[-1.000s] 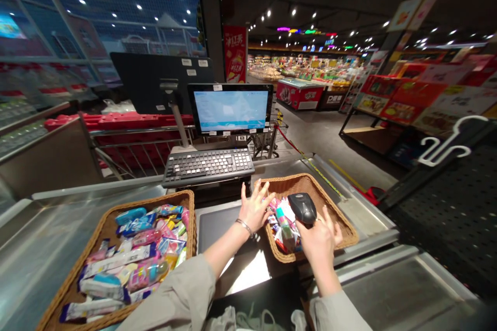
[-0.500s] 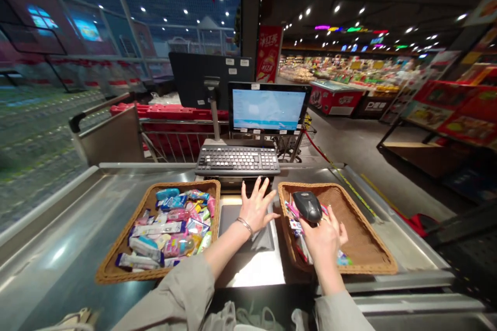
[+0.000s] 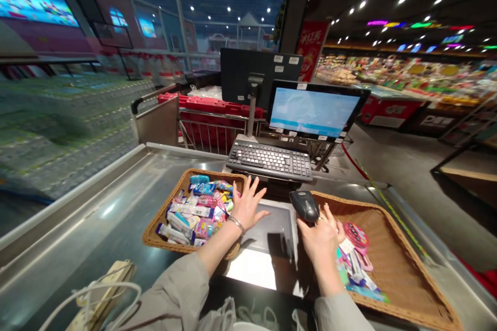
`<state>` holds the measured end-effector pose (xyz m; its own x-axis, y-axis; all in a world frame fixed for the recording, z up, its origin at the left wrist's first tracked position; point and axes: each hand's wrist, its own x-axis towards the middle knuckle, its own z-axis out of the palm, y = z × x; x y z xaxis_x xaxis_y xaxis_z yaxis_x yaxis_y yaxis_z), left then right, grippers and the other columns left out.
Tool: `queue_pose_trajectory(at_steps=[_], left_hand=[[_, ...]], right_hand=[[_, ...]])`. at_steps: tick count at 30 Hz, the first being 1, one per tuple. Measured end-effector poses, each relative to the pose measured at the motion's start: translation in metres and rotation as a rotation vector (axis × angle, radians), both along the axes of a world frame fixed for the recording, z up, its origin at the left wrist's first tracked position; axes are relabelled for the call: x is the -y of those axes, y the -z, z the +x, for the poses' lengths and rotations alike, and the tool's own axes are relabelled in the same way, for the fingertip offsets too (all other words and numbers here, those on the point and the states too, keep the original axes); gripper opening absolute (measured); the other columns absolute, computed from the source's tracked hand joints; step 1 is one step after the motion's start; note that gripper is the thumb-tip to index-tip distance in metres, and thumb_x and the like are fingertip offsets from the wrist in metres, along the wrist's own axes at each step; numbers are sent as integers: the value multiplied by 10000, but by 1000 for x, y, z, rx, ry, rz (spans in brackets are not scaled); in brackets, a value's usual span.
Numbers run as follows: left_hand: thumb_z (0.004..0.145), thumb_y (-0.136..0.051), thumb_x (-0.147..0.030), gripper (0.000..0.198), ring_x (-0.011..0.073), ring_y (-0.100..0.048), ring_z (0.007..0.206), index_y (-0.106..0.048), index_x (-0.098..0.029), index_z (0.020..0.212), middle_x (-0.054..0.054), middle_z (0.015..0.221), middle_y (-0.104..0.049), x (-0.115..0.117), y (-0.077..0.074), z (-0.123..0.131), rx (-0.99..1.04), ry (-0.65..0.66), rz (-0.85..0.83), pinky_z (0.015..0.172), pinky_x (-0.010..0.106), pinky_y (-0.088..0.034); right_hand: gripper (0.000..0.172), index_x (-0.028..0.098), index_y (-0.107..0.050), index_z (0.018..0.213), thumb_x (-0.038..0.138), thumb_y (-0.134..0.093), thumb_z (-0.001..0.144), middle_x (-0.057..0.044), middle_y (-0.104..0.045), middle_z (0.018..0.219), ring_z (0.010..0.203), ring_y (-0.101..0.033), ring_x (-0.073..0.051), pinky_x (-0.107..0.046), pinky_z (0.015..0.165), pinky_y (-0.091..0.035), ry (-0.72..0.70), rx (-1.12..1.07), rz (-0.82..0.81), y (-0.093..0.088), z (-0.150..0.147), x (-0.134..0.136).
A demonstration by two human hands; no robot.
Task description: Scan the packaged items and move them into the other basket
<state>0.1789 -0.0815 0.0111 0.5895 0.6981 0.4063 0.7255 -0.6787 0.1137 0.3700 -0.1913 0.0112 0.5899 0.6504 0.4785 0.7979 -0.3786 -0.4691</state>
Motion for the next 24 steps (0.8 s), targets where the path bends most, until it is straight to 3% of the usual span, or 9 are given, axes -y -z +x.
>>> queue_pose_trajectory(at_steps=[17, 24], left_hand=[[806, -604, -541, 639, 363, -106, 1459, -459, -313, 1385, 87, 1573, -240, -25, 17, -128, -103, -320, -65, 1099, 707, -16], [812, -628, -464, 563, 358, -123, 1458, -498, -352, 1349, 60, 1573, -241, -36, 12, -180, -150, -361, -133, 1084, 710, 60]], right_hand=[[424, 193, -689, 910, 515, -446, 780, -112, -691, 1100, 1277, -431, -270, -483, 1062, -167, -192, -23, -21, 6, -46, -27], [427, 207, -687, 894, 524, -422, 789, -107, -690, 1090, 1269, -434, -270, -486, 1057, -164, -231, -30, -24, 4, -58, -30]])
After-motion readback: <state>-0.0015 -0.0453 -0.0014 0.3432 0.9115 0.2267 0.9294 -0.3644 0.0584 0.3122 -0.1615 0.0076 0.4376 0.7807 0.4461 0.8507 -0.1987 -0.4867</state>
